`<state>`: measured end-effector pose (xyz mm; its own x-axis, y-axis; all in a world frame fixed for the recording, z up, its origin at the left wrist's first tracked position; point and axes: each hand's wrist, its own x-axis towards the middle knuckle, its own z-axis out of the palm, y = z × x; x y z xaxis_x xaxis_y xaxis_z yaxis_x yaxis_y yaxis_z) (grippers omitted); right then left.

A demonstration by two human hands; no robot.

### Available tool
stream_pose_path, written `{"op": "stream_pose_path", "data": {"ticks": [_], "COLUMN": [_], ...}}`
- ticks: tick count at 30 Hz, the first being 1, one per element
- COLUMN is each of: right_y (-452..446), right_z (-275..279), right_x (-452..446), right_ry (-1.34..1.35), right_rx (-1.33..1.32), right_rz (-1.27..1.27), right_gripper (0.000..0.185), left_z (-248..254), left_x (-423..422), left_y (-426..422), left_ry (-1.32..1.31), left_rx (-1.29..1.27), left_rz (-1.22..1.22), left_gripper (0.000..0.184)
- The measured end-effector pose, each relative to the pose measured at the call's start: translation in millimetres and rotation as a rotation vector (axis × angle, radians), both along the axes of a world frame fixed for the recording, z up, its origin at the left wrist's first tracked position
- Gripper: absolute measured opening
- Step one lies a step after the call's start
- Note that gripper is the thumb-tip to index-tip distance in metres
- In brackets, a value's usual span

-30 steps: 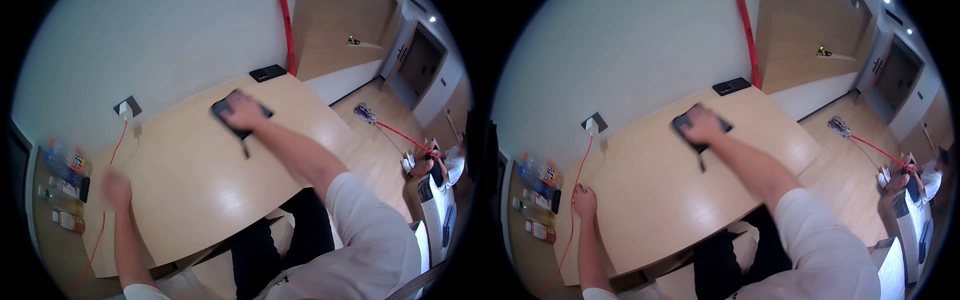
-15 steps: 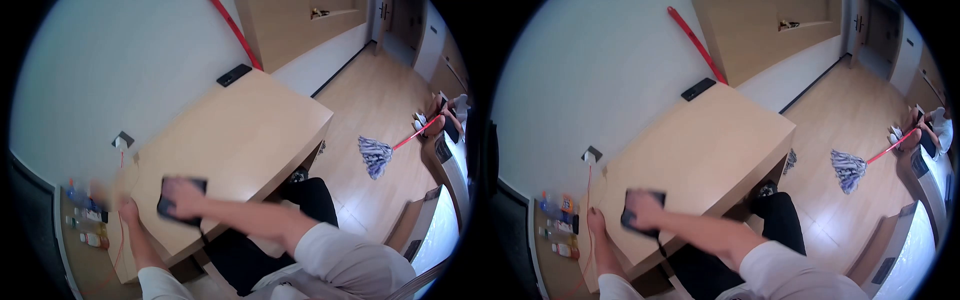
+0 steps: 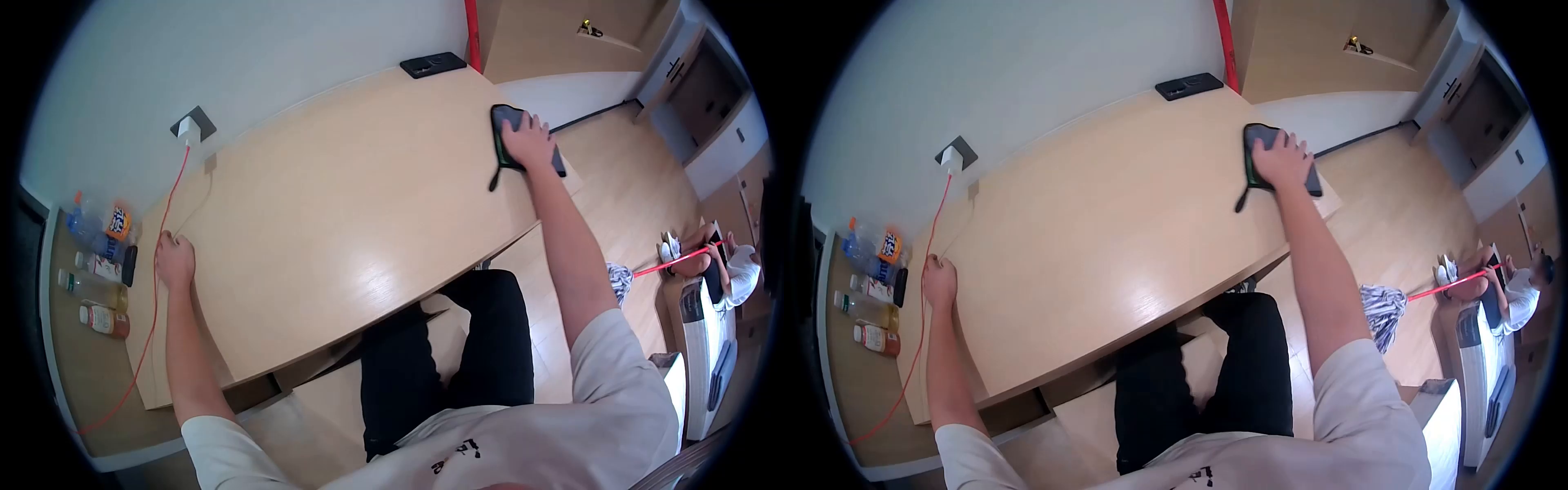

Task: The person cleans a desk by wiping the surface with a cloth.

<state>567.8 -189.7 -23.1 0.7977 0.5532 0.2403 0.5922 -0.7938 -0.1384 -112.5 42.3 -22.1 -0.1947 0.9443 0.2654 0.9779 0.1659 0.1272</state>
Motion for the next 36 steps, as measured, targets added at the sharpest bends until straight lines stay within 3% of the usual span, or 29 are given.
{"op": "stream_pose_path", "data": {"ticks": [1,4,5,8,9,12,16,17,19,20,21,24,28,33,36], "right_y": [10.3,36.9,54.9,69.9,52.7,14.0,-0.8,8.1,28.1,35.1,44.7,31.3,-37.3,-25.4,-3.2], "right_z": [2.1,27.6,-1.1,-12.9,17.3,20.1,23.6,20.7,11.1,16.5,6.9,4.2,4.1,6.4,6.4], "right_x": [-17.1,-122.0,-155.9,-291.1,-334.4,-446.3,-470.6,-463.0,-418.4,-381.9,-341.1,-186.8,-52.4,-56.8,-110.7], "right_ry": [-0.050,0.025,-0.097,0.039,0.204,0.264,0.404,0.406,0.393,0.328,0.094,0.006,-0.031,-0.009,-0.044], "right_rx": [0.008,0.073,0.181,0.379,0.162,0.101,0.073,0.037,0.343,0.365,0.300,0.273,0.071,-0.109,-0.071], "right_rz": [-0.021,0.321,0.409,0.781,0.879,1.167,1.387,1.390,1.269,1.166,1.058,0.807,0.376,0.120,0.206], "right_gripper": [0.079,0.075,0.072,0.070,0.074,0.076,0.072,0.072,0.061,0.056,0.054,0.054,0.067,0.074,0.074], "left_z": [1.8,5.2,6.0,1.0,-2.4,-3.5,-3.6,-1.4,-4.7,-5.2,-3.5,-0.9,-6.6,2.0,7.5], "left_x": [2.9,10.9,9.0,-0.1,-5.6,-5.4,-13.6,-10.6,-15.5,-14.5,-11.6,-8.8,-6.5,11.9,11.9], "left_y": [-0.5,-0.5,-3.5,3.2,9.4,8.8,2.7,7.4,-0.2,-1.0,-0.8,-4.1,-6.5,-10.6,-12.7], "left_ry": [0.003,-0.013,-0.017,-0.010,-0.007,-0.014,-0.091,-0.110,-0.129,-0.118,-0.107,-0.109,-0.084,-0.045,-0.060], "left_rx": [-0.013,-0.016,-0.013,-0.012,-0.017,-0.023,0.030,0.046,0.043,0.042,0.038,0.001,0.041,0.032,-0.008], "left_rz": [0.022,0.031,0.022,-0.011,-0.010,-0.033,-0.132,-0.134,-0.134,-0.142,-0.141,-0.095,-0.091,0.001,0.022], "left_gripper": [0.057,0.057,0.057,0.058,0.058,0.058,0.057,0.057,0.057,0.057,0.057,0.059,0.061,0.064,0.064]}}
